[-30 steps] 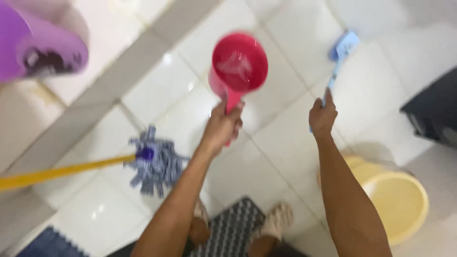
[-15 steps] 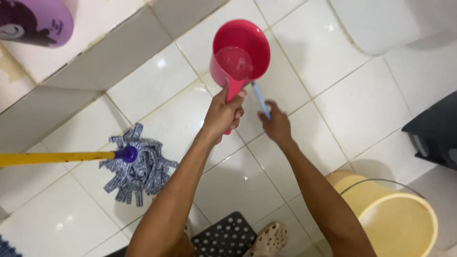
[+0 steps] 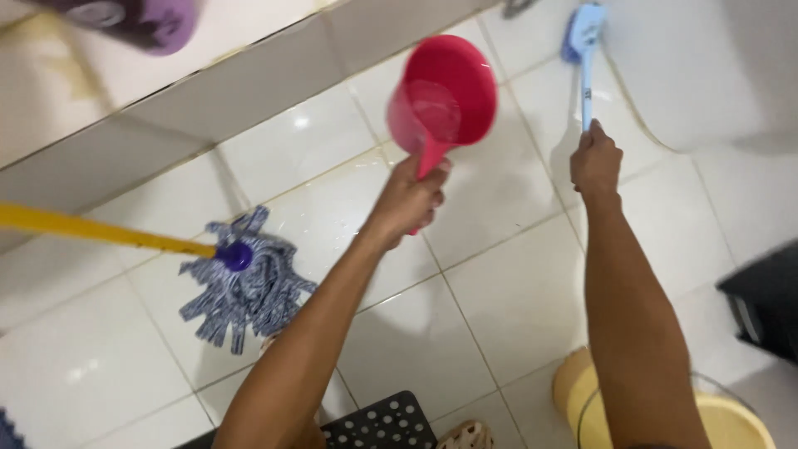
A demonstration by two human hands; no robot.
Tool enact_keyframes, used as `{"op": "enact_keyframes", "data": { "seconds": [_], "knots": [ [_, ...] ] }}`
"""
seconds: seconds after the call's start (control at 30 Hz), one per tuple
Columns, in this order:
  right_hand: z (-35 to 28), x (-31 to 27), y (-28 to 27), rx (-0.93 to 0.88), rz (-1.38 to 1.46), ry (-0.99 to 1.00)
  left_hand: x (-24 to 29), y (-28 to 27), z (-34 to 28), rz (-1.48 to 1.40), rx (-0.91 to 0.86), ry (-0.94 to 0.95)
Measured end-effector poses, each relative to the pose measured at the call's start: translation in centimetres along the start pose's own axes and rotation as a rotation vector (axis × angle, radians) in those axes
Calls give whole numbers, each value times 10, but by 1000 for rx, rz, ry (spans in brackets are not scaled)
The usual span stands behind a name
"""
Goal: Scrubbing the tiled floor and toilet base using a brush and soapy water.
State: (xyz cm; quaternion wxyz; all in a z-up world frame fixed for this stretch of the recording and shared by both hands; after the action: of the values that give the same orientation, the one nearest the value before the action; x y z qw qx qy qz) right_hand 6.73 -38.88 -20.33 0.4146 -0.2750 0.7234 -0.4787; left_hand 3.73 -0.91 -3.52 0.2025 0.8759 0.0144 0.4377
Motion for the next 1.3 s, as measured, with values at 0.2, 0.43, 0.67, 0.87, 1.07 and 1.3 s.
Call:
{"op": "enact_keyframes", "data": {
  "seconds": [0.2, 0.43, 0.67, 0.87, 1.07, 1.3],
  "knots": [
    [-73, -70, 31, -101, -215, -189, -5, -3, 1, -14, -80, 2],
    [-5, -16, -25, -12, -293, -14, 6, -14, 0, 52, -72, -25],
    [-22, -47, 29, -64, -426, -138, 15, -16, -4, 28, -89, 16],
    [6, -32, -30, -59, -273, 42, 17, -19, -11, 43, -83, -27],
    [-76, -120, 19, -171, -252, -31, 10, -24, -5, -23, -98, 6],
    [-9, -9, 13, -52, -173, 54, 14, -30, -6, 43, -98, -33]
  ]
}}
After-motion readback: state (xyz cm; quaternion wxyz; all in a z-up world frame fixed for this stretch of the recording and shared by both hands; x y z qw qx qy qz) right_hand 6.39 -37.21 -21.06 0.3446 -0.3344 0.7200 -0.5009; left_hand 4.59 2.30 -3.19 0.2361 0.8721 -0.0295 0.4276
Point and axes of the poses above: each hand's wrist, its own z-axis towards the middle knuckle, its own y-axis out of the palm, x = y × z, the point moved 5 cm from there along z, towards the middle knuckle, and after that the axes turned 9 degrees about -z, right-handed, at the moved point
